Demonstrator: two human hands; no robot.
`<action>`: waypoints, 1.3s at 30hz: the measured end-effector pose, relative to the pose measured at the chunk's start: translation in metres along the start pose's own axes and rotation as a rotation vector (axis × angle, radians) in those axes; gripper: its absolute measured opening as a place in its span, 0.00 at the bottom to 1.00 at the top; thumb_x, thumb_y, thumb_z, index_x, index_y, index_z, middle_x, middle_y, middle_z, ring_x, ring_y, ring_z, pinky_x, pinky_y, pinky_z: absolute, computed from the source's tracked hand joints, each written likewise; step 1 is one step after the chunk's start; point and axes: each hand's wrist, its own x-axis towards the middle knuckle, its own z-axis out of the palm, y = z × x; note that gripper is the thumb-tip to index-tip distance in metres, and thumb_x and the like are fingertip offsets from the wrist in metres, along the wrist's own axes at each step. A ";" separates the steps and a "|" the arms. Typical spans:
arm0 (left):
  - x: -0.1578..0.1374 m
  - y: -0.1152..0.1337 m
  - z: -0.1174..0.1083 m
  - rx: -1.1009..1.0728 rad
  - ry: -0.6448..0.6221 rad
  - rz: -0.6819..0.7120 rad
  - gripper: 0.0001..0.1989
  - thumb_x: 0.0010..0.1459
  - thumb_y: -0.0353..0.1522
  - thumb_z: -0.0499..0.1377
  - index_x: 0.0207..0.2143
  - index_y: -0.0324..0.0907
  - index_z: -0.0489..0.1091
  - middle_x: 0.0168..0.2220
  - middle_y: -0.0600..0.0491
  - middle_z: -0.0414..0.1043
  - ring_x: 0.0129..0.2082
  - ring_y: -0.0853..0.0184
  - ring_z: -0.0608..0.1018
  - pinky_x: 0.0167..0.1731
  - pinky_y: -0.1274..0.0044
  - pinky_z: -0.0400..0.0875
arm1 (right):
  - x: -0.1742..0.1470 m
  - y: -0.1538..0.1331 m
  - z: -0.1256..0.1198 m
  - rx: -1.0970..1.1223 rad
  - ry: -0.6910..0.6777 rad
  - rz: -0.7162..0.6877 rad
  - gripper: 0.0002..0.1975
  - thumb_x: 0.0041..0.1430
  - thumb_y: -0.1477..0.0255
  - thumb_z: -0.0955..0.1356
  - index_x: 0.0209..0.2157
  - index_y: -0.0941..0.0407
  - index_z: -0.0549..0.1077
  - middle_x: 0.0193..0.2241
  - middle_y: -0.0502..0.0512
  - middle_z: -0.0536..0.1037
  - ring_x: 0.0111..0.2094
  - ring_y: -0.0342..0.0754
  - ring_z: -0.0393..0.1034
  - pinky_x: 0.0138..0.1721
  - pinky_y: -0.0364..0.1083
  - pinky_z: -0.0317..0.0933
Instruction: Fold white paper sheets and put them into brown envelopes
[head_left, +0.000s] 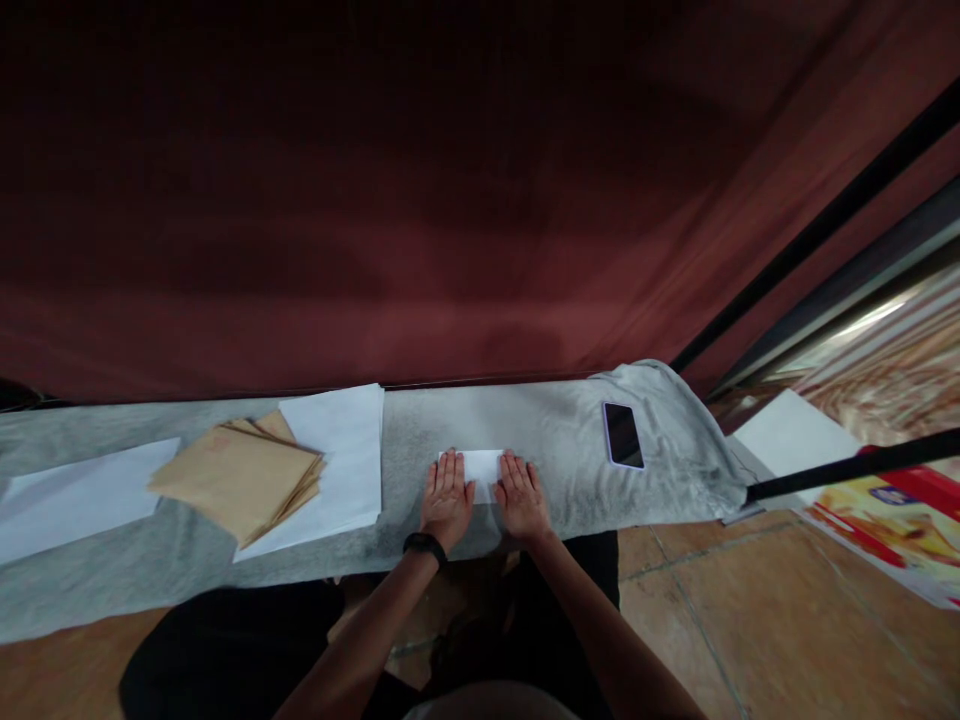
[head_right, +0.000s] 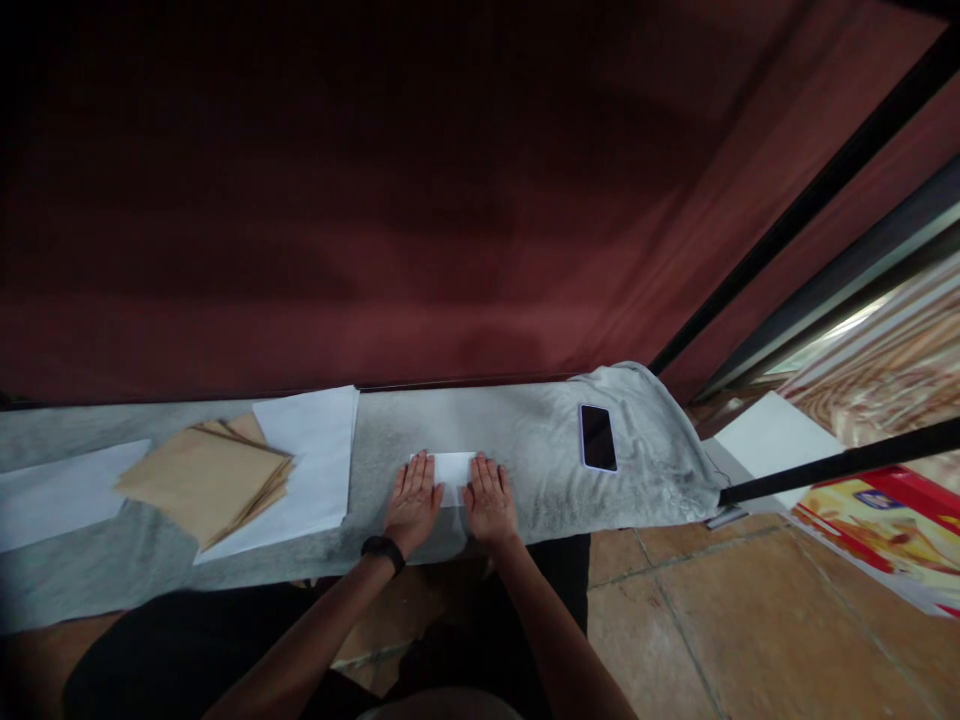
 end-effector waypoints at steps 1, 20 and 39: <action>0.002 0.005 0.001 -0.015 -0.005 0.025 0.30 0.71 0.36 0.43 0.70 0.32 0.53 0.71 0.38 0.54 0.72 0.55 0.55 0.70 0.57 0.51 | -0.004 0.002 -0.002 0.007 0.005 -0.022 0.26 0.74 0.67 0.58 0.68 0.61 0.61 0.68 0.62 0.64 0.68 0.55 0.58 0.70 0.57 0.45; 0.021 0.004 -0.004 -0.059 -0.051 0.311 0.31 0.73 0.43 0.42 0.71 0.34 0.53 0.72 0.41 0.54 0.72 0.59 0.56 0.70 0.61 0.52 | -0.032 0.008 -0.027 0.067 -0.034 -0.118 0.25 0.73 0.69 0.59 0.67 0.61 0.62 0.65 0.61 0.68 0.67 0.52 0.60 0.70 0.57 0.48; -0.016 -0.016 -0.008 0.022 -0.019 0.104 0.33 0.71 0.44 0.44 0.71 0.37 0.52 0.72 0.41 0.52 0.73 0.56 0.55 0.70 0.59 0.50 | 0.008 0.003 0.001 -0.007 -0.068 -0.057 0.27 0.74 0.66 0.58 0.70 0.59 0.58 0.68 0.61 0.64 0.69 0.53 0.56 0.70 0.57 0.45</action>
